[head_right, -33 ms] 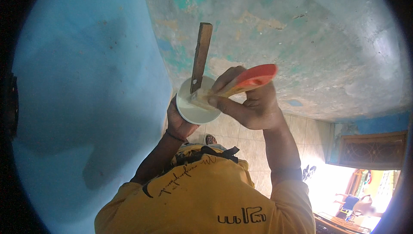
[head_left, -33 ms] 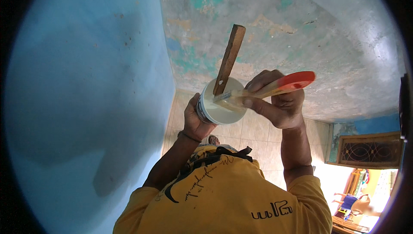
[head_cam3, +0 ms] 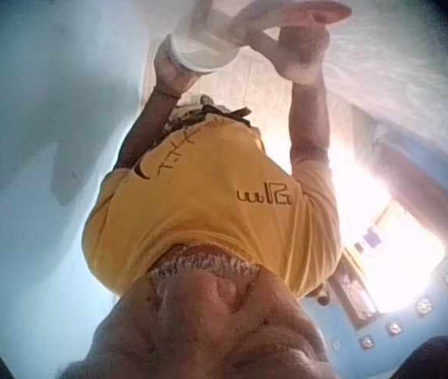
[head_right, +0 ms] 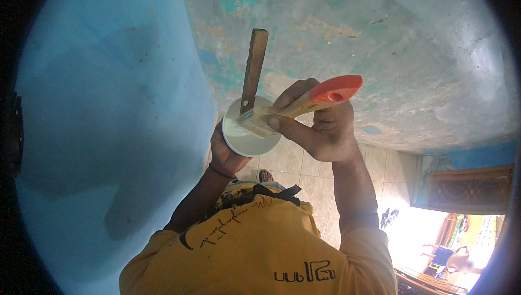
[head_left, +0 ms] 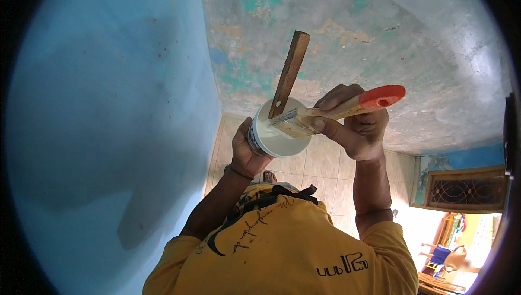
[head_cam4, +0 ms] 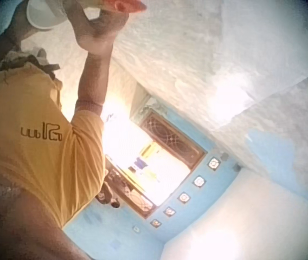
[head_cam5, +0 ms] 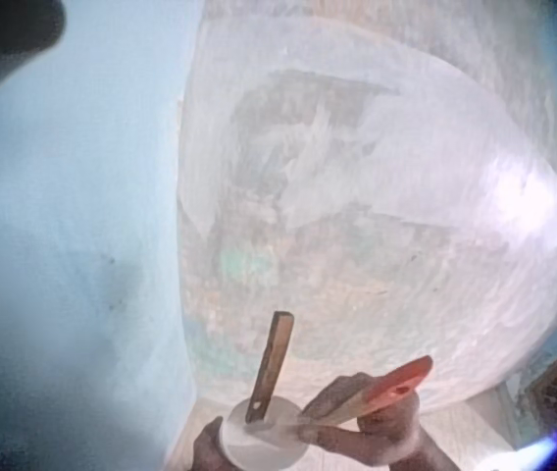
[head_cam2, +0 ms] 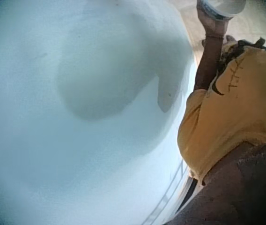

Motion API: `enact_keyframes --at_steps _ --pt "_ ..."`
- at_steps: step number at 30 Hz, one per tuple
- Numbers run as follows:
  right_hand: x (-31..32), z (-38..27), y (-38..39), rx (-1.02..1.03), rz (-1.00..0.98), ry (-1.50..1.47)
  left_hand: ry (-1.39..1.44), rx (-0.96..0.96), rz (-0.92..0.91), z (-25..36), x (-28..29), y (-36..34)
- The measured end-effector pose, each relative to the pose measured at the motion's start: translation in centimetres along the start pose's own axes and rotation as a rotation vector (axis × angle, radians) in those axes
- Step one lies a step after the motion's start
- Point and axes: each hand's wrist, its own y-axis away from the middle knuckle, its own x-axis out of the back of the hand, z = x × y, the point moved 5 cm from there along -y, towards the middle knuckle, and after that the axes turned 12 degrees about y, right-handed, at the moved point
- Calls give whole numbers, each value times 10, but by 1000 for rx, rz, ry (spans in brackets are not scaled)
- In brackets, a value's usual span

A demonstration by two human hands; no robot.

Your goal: The person paints a ceiling with white paint using a brush. They repeatedly dip the brush into a paint container and apply paint to the ceiling surface, covering patches of old paint and discoloration.

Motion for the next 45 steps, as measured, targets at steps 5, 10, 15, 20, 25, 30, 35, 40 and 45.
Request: enact_keyframes --at_steps 5,10,15,20,25,30,35,40,45 --pt "5 10 3 -127 139 -87 -57 -32 36 3 -1 1" --pt "7 39 16 -464 404 -317 -104 -19 -35 7 -9 0" --pt "1 74 43 -681 552 -623 -151 -85 73 3 -8 -6" --pt "-11 95 61 -775 460 -1230 -95 15 -148 -24 -18 -21" --pt "12 80 36 -742 495 -1440 -119 -90 -109 -45 -36 -10" --pt "116 59 -57 -60 752 -889 -168 -189 -71 -56 -41 -11" --pt "128 51 -138 213 704 -313 -165 -158 -37 -50 -33 -6" --pt "124 85 -178 225 577 95 -72 -144 -67 -51 -37 -4" --pt "170 79 -170 433 746 143 5 -221 34 -33 -20 -5"
